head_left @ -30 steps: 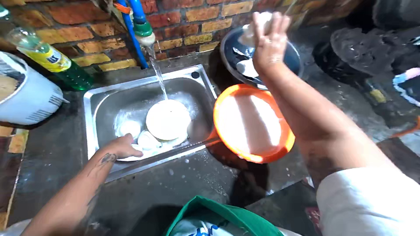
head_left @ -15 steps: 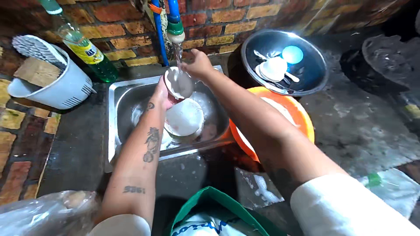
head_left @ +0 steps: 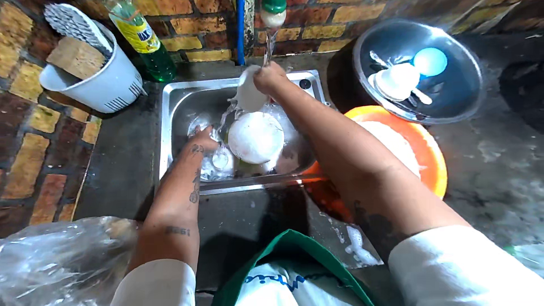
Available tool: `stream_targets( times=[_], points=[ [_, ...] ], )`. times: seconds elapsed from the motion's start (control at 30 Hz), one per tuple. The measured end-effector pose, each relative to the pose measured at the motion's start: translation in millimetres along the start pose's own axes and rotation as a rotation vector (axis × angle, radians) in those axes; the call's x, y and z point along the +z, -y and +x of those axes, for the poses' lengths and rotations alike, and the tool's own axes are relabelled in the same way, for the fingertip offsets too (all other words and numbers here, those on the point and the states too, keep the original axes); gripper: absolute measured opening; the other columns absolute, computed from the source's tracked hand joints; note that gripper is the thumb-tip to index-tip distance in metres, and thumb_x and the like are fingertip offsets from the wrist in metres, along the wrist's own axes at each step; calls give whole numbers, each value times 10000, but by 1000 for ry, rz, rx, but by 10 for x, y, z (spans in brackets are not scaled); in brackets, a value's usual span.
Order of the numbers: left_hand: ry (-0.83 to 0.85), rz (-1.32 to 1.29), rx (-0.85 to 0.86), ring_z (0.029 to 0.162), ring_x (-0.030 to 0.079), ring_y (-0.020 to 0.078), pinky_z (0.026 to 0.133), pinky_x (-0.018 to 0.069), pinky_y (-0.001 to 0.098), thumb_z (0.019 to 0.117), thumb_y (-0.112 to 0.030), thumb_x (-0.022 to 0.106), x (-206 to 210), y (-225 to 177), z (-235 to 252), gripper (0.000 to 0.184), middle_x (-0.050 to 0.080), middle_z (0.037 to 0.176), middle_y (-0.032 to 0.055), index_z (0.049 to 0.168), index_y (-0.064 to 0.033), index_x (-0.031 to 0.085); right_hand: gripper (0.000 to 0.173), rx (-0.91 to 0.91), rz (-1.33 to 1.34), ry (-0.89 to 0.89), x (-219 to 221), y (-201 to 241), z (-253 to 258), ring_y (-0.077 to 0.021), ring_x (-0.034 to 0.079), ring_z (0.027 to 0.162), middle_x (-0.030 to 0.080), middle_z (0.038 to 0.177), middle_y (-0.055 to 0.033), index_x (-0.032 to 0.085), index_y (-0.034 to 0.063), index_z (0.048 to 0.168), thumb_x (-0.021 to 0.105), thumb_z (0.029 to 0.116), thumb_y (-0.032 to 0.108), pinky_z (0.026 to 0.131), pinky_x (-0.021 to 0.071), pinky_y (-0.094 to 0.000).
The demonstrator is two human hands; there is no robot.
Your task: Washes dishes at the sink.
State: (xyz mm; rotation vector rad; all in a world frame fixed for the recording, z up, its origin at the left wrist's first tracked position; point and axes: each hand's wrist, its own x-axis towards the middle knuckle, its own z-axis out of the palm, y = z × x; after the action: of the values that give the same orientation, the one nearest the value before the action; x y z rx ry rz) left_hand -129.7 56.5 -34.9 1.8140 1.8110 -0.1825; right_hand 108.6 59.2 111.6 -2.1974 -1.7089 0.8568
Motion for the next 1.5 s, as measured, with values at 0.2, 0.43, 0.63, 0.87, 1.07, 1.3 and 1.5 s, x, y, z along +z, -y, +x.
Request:
stream_targets(
  times=[0.2,0.43,0.63,0.87,1.07,1.3,1.5],
  points=[
    [-190,-46,-46,1341,446,558,1058,398,719,671,-296,940,212,30,61,958,496,1431,337,1493,-148,470,587,-195,-184,-281,-76,24,25,-382,548,1317,577,1375,-216,650,73,1309,428,1063,558,1012,504,-547],
    [-229,-205,-118,1337,477,504,1079,389,695,674,-410,947,56,-14,35,912,529,1406,312,1434,-115,540,518,34,521,-164,-285,-173,-27,-317,618,1173,633,1286,-196,645,52,1288,296,1136,403,951,492,-544],
    [-126,-105,-86,1316,512,488,1099,348,706,855,-471,808,-252,-219,92,633,604,1333,297,1289,-33,666,453,-212,210,-182,-265,-361,-133,-354,633,1198,637,1322,-194,695,73,1241,405,1109,396,1000,495,-588],
    [-229,-747,-93,1228,582,359,1023,487,532,1026,-113,587,175,-382,173,435,562,1381,263,1436,2,497,427,-407,163,-274,-39,-149,-293,-385,571,1264,595,1351,-209,720,136,1272,436,1101,404,983,513,-561],
    [-345,-1037,-266,1235,581,338,1009,493,535,906,-182,772,157,-406,168,531,583,1362,242,1355,21,575,440,-321,-217,-695,-516,-693,-312,-403,538,1312,567,1411,-219,614,197,1449,483,1072,384,931,536,-524],
    [-456,-1130,-246,1316,516,379,1029,491,558,747,-43,823,68,-680,75,966,476,1472,260,1556,-36,296,577,185,-428,-873,-1236,-2000,-342,-549,321,1450,379,1560,-326,499,85,1514,460,1039,410,1066,311,-751],
    [-177,-930,245,1094,667,289,950,564,463,792,20,811,-307,-1616,-89,585,657,1229,213,1321,41,562,475,-6,81,-569,-754,-1288,-198,-459,483,1357,525,1423,-303,639,-14,1323,481,1071,357,1105,417,-597]
  ],
)
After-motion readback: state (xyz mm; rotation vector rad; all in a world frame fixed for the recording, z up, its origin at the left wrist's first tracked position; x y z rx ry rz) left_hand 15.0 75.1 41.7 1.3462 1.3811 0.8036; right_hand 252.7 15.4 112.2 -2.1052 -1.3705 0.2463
